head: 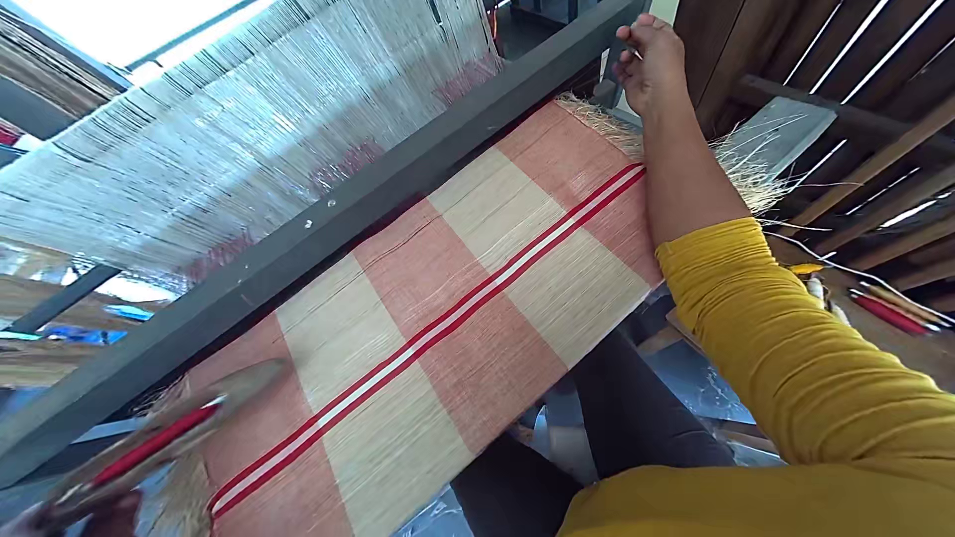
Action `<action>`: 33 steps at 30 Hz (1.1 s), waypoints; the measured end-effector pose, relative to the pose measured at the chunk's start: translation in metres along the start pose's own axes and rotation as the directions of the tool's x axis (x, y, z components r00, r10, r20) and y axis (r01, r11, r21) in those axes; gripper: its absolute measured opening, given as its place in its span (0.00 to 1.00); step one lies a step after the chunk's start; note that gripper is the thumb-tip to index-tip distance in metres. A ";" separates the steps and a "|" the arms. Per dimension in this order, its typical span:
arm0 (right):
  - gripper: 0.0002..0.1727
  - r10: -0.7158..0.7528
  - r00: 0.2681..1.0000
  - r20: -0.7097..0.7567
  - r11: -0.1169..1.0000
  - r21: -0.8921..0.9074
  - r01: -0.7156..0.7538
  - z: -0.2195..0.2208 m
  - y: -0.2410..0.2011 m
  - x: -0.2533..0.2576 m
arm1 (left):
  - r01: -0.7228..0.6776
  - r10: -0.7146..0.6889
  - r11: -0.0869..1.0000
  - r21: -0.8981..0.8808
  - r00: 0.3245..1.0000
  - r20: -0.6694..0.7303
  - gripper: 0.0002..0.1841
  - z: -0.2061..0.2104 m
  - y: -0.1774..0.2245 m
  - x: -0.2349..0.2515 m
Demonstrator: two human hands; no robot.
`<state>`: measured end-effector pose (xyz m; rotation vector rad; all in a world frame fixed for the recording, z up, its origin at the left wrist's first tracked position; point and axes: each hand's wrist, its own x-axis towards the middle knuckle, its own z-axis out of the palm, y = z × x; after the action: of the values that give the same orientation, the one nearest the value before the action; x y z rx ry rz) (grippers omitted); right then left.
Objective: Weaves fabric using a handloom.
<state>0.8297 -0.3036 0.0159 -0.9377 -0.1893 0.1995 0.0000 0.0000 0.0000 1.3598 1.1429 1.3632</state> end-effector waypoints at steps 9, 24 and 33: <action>0.17 0.066 0.988 0.142 0.944 -0.330 -0.015 0.009 0.014 -0.011 | -0.229 0.245 0.502 0.834 0.962 0.117 0.40 0.095 0.028 -0.116; 0.32 0.156 0.974 0.165 0.659 -0.752 0.021 0.047 -0.007 -0.016 | -0.631 0.312 0.604 0.487 0.749 0.584 0.37 0.110 0.026 -0.059; 0.43 0.167 0.950 0.265 0.667 -0.739 0.089 0.071 0.019 0.028 | -0.455 0.242 0.388 0.802 0.889 0.388 0.41 0.043 0.052 0.012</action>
<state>0.8379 -0.2300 0.0435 -1.7464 -0.5808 0.3230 0.0439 0.0028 0.0529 2.5812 1.5554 0.7878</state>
